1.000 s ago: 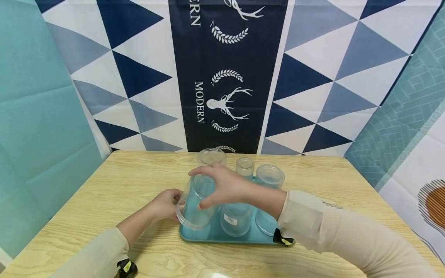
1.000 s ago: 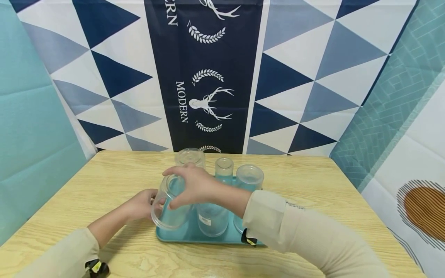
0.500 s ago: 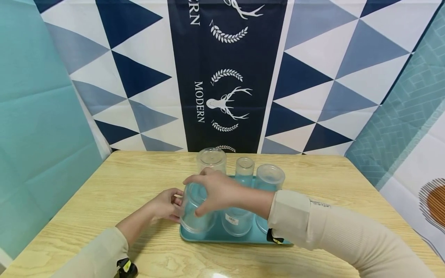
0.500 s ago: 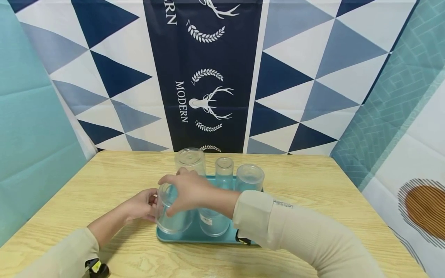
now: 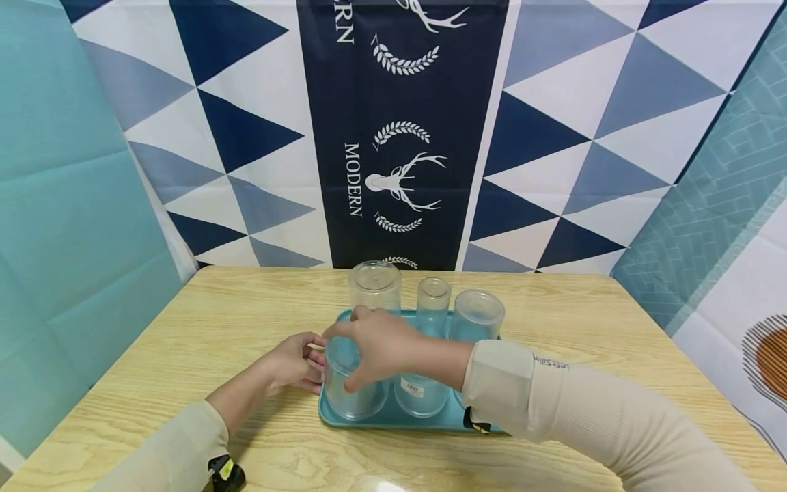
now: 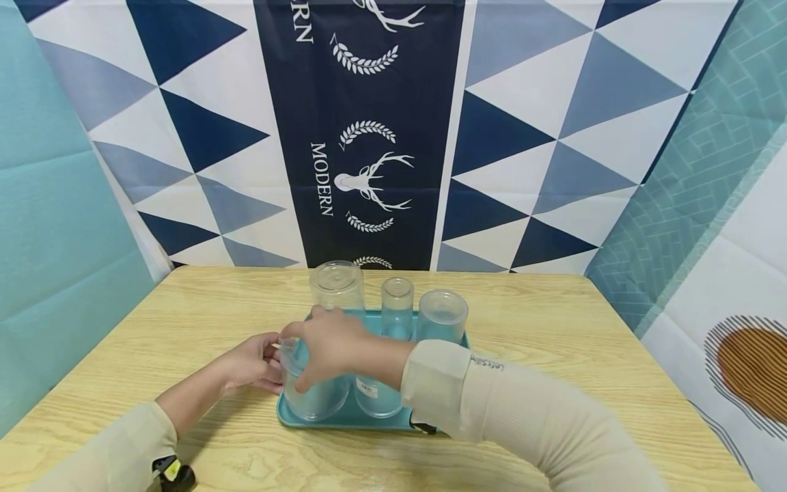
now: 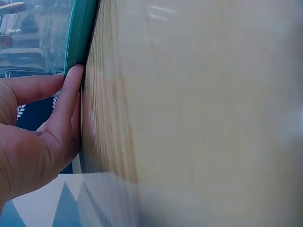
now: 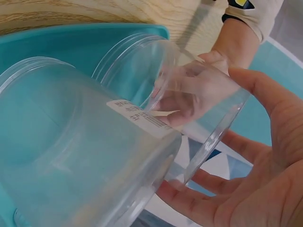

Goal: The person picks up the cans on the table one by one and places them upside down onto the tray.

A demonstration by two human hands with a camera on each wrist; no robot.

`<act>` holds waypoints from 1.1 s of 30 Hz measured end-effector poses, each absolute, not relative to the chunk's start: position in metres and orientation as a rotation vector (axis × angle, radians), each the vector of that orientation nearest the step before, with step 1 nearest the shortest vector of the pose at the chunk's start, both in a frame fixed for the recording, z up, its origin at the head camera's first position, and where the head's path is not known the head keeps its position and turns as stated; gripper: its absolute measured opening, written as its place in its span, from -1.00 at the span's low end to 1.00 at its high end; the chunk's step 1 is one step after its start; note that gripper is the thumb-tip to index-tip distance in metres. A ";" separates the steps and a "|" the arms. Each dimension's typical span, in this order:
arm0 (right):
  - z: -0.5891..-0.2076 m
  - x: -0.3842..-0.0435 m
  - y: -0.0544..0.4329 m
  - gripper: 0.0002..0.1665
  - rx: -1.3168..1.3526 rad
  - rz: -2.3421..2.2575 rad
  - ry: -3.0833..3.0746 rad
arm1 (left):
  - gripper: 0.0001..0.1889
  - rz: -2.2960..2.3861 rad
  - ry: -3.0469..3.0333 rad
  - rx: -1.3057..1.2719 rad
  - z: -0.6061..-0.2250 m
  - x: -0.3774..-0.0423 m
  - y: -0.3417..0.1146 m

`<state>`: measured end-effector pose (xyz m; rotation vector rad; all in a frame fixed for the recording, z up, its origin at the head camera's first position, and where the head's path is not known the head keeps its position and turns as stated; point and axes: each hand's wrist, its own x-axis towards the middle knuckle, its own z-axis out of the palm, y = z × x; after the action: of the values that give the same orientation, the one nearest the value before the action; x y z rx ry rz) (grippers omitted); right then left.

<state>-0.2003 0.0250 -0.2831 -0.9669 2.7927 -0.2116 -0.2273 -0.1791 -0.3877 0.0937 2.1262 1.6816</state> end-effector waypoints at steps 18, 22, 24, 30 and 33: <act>-0.289 -0.196 0.018 -0.05 -1.042 0.041 2.812 | -0.36 1.692 2.128 0.090 -0.385 -0.224 -0.178; -0.289 -0.196 0.019 -0.03 -1.047 0.062 2.814 | -0.36 1.695 2.126 0.083 -0.386 -0.224 -0.178; -0.290 -0.195 0.020 -0.02 -1.051 0.058 2.818 | -0.36 1.698 2.123 0.083 -0.386 -0.224 -0.178; -0.287 -0.192 0.024 0.06 -1.068 0.006 2.863 | -0.34 1.703 2.123 0.086 -0.387 -0.222 -0.178; -0.283 -0.189 0.030 0.06 -1.081 -0.062 2.875 | -0.32 1.703 2.128 0.078 -0.387 -0.222 -0.178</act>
<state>-0.1888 0.0304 -0.2828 -1.0808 2.8747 -0.0621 -0.2222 -0.1780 -0.3872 0.0781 2.1276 1.7032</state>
